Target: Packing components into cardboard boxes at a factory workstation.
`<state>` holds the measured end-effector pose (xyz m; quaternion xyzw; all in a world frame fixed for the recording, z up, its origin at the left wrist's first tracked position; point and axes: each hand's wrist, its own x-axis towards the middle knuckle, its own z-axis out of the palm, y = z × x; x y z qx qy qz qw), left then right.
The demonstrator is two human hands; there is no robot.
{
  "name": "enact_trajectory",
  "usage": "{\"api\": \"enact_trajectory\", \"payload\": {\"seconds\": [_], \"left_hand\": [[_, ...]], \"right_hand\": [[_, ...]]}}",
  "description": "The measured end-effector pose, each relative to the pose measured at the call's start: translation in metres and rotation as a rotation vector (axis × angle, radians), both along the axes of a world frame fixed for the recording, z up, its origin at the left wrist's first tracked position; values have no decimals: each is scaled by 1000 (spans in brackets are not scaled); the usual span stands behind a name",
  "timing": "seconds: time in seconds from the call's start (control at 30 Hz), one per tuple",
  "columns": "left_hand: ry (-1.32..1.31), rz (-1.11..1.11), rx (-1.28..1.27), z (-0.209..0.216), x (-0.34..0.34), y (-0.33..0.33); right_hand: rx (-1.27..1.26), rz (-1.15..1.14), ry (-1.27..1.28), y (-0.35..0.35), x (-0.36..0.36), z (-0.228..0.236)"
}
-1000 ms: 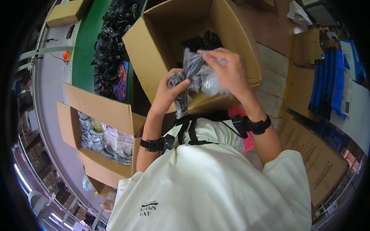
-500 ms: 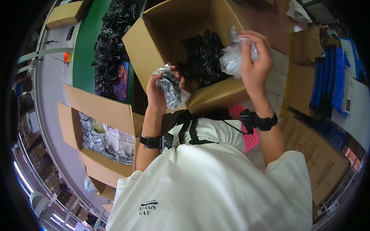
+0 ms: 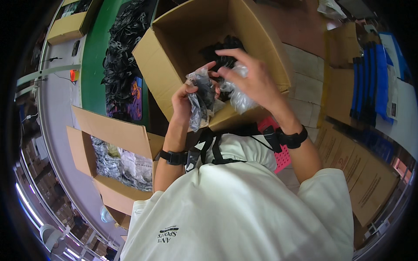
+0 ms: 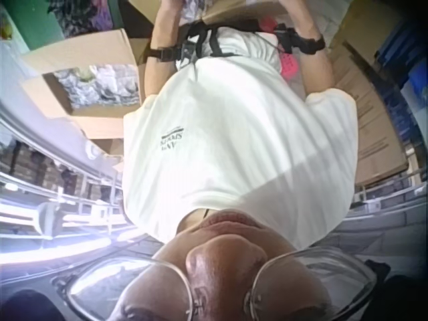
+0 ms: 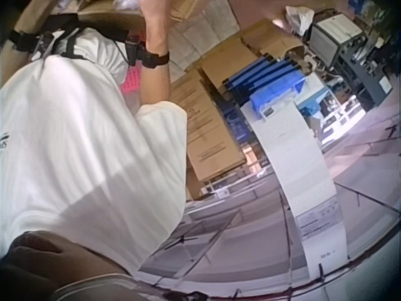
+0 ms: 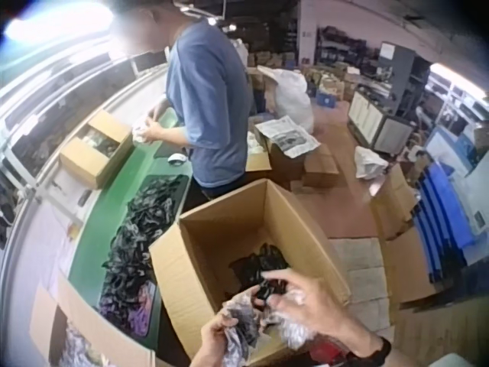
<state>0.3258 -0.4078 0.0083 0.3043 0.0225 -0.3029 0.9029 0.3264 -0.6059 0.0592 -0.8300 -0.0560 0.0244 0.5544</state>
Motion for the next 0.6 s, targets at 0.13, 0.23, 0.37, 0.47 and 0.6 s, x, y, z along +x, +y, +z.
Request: {"api": "enact_trajectory", "payload": {"seconds": [0.13, 0.23, 0.37, 0.47, 0.6], "left_hand": [[-19, -103, 142, 10, 3, -19], [-208, -143, 319, -3, 7, -22], [-572, -3, 902, -28, 8, -19], [-537, 22, 1034, -15, 12, -26], [-727, 185, 1243, -38, 18, -14]], "right_hand": [[50, 19, 297, 9, -2, 6], [-94, -119, -75, 1, -2, -7], [-202, -186, -90, -16, -5, -8], [-206, -270, -151, -31, -6, -10], [-215, -332, -264, -26, -4, -4]]}}
